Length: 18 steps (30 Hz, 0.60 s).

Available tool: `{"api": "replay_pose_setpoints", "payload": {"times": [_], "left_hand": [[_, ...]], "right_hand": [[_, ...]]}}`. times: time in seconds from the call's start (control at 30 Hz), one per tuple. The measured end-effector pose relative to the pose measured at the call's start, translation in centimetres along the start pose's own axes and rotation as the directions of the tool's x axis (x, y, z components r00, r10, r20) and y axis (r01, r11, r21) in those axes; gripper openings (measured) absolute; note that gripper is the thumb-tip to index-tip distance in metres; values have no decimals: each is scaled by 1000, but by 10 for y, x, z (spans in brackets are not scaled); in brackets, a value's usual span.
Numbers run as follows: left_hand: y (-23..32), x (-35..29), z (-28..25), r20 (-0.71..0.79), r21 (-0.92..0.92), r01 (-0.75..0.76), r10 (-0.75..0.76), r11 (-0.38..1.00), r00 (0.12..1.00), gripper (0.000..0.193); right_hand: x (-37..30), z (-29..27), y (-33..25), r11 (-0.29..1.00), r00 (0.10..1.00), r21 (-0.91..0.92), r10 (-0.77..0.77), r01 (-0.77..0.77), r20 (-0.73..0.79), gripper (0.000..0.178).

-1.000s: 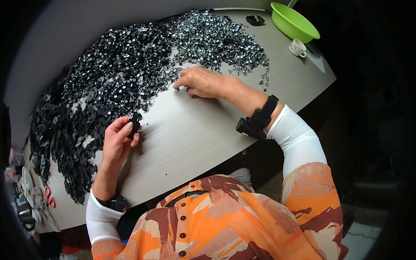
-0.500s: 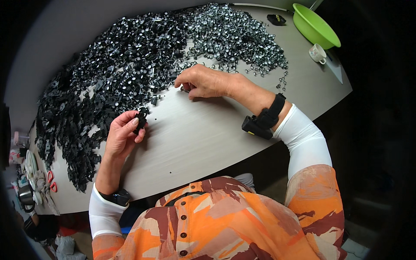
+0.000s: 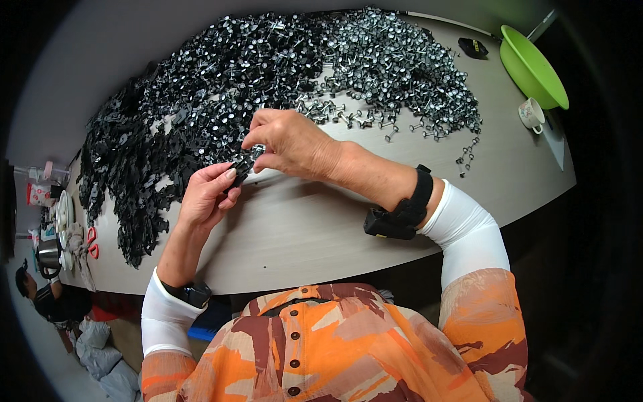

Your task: Manually assemble small plastic toy car components by snapping parts together at a workbench.

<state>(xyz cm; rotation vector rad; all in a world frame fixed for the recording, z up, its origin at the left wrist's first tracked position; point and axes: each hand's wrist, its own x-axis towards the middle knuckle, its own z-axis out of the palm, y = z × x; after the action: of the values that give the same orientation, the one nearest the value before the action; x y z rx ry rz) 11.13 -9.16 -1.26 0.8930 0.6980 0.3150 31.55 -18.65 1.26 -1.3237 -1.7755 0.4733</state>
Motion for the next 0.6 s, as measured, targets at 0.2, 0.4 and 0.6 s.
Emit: {"api": "replay_pose_setpoints", "payload": {"times": [0.2, 0.4, 0.6], "left_hand": [[1, -1, 3, 1, -27, -5, 5, 1000, 1000, 12], [-4, -3, 0, 101, -17, -29, 30, 999, 994, 11], [-1, -11, -3, 183, 7, 13, -14, 1000, 983, 13]], "right_hand": [[-4, 20, 1, 1000, 1000, -4, 28, -28, 10, 33], [-15, 27, -7, 995, 998, -92, -36, 31, -45, 35], [-23, 36, -23, 998, 990, -47, -40, 34, -136, 36]]}}
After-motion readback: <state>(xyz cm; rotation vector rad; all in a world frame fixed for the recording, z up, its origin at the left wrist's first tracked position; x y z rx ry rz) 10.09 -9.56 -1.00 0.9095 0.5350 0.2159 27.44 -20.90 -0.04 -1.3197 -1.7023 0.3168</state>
